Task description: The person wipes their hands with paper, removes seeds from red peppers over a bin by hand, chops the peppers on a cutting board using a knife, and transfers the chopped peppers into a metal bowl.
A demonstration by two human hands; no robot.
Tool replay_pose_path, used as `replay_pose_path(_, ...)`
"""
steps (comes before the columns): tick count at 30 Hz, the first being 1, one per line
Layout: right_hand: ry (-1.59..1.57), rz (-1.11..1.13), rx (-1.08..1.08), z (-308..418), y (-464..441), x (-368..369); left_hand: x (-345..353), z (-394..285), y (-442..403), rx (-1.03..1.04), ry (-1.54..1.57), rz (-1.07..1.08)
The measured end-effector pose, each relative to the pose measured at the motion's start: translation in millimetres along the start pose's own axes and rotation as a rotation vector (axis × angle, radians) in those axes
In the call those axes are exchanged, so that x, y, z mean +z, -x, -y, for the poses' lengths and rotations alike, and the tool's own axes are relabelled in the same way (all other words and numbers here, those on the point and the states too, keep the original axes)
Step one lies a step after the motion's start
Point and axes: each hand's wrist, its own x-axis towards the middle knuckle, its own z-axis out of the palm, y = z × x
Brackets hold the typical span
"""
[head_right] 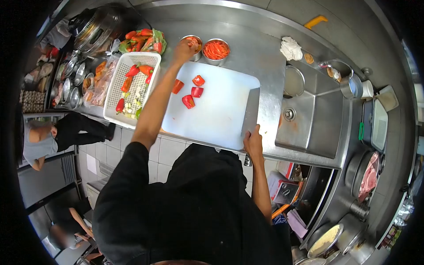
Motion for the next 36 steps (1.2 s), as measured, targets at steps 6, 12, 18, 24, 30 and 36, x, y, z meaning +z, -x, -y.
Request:
replay_pose_path(6, -0.005, -0.053, -0.064, 6.3, 3.2, 4.0, -51.6, -53.4, 58.4, -0.12, -0.486, 0.655)
replay_pose_path(12, 0.018, -0.032, -0.017, 9.5, 1.3, 1.5, -50.3, -68.0, 155.0, 0.079, -0.476, 0.596)
replay_pose_path(18, -0.005, -0.034, -0.122, -2.9, -0.1, 1.9, -35.1, -89.9, 171.4, 0.061, 0.009, 0.57)
replay_pose_path(24, -0.08, -0.052, -0.23, 32.1, 47.3, 2.7, -13.9, -92.2, 191.1, 0.054, 0.124, 0.424)
replay_pose_path(30, -0.059, 0.051, -0.254, 42.5, 61.9, 7.6, -19.1, -103.0, 173.3, 0.014, 0.232, 0.505)
replay_pose_path(36, -0.022, 0.041, -0.257, 44.4, 74.5, 0.5, -25.3, -95.8, 176.1, -0.072, 0.163, 0.687)
